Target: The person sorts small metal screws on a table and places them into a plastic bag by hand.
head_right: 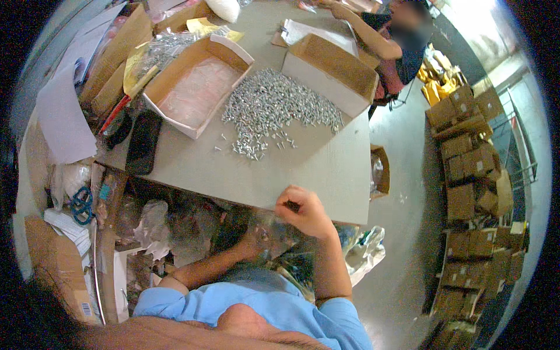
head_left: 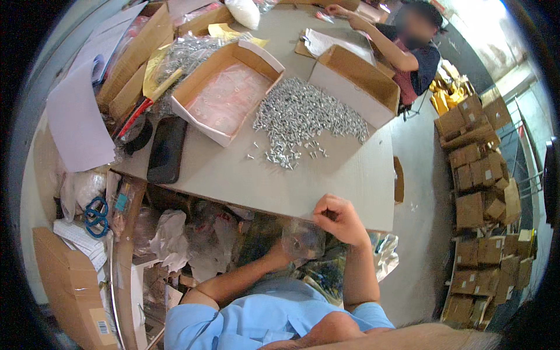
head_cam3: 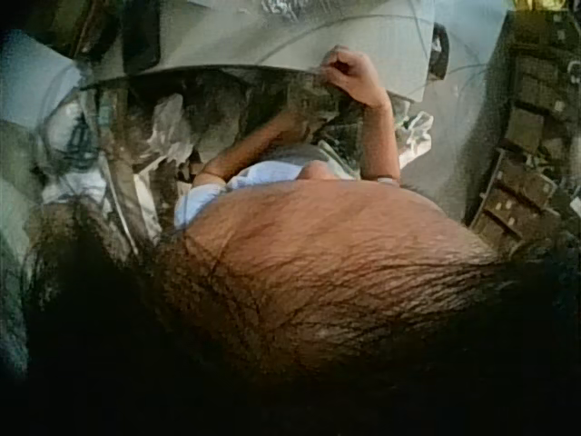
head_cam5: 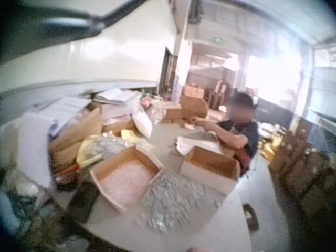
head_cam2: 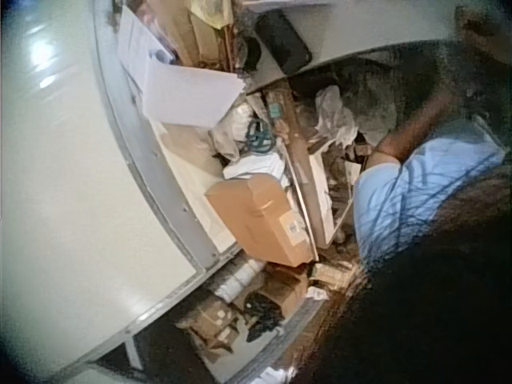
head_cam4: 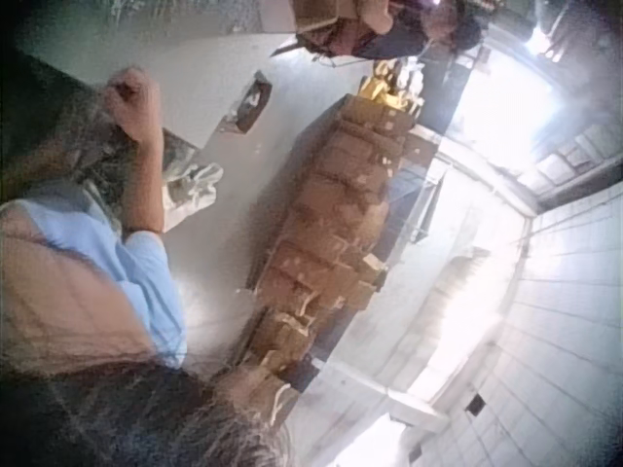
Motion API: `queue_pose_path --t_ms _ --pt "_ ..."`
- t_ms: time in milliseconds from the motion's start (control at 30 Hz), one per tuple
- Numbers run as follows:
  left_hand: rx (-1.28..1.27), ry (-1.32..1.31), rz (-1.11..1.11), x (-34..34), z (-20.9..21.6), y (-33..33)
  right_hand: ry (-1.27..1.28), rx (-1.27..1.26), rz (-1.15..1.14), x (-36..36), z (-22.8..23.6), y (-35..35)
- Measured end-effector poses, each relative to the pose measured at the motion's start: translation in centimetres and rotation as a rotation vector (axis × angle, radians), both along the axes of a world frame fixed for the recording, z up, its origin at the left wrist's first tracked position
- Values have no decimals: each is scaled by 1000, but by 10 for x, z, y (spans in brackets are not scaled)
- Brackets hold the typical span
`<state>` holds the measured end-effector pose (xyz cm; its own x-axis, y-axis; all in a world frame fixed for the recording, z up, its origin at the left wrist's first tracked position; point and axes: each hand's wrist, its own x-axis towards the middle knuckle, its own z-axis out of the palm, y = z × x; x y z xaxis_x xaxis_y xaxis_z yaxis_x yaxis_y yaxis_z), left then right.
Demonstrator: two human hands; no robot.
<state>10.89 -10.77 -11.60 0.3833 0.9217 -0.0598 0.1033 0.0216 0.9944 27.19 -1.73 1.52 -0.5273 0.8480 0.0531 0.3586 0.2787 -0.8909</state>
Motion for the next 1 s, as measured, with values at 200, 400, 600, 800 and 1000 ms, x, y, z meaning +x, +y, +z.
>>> queue_pose_path --t_ms 200,400,600,800,1000 --pt "-111 237 -167 -7 -18 5 53 53 -99 -5 3 -11" --pt "-154 255 -264 -61 -13 3 -186 403 -23 -21 0 -36" --pt "-299 -301 -387 -89 72 -12 -164 453 367 -50 25 -71" --pt "14 -331 -138 -80 114 -7 -19 491 281 -38 42 -71" --pt "457 -2 6 -72 121 3 59 442 52 -29 33 -70"
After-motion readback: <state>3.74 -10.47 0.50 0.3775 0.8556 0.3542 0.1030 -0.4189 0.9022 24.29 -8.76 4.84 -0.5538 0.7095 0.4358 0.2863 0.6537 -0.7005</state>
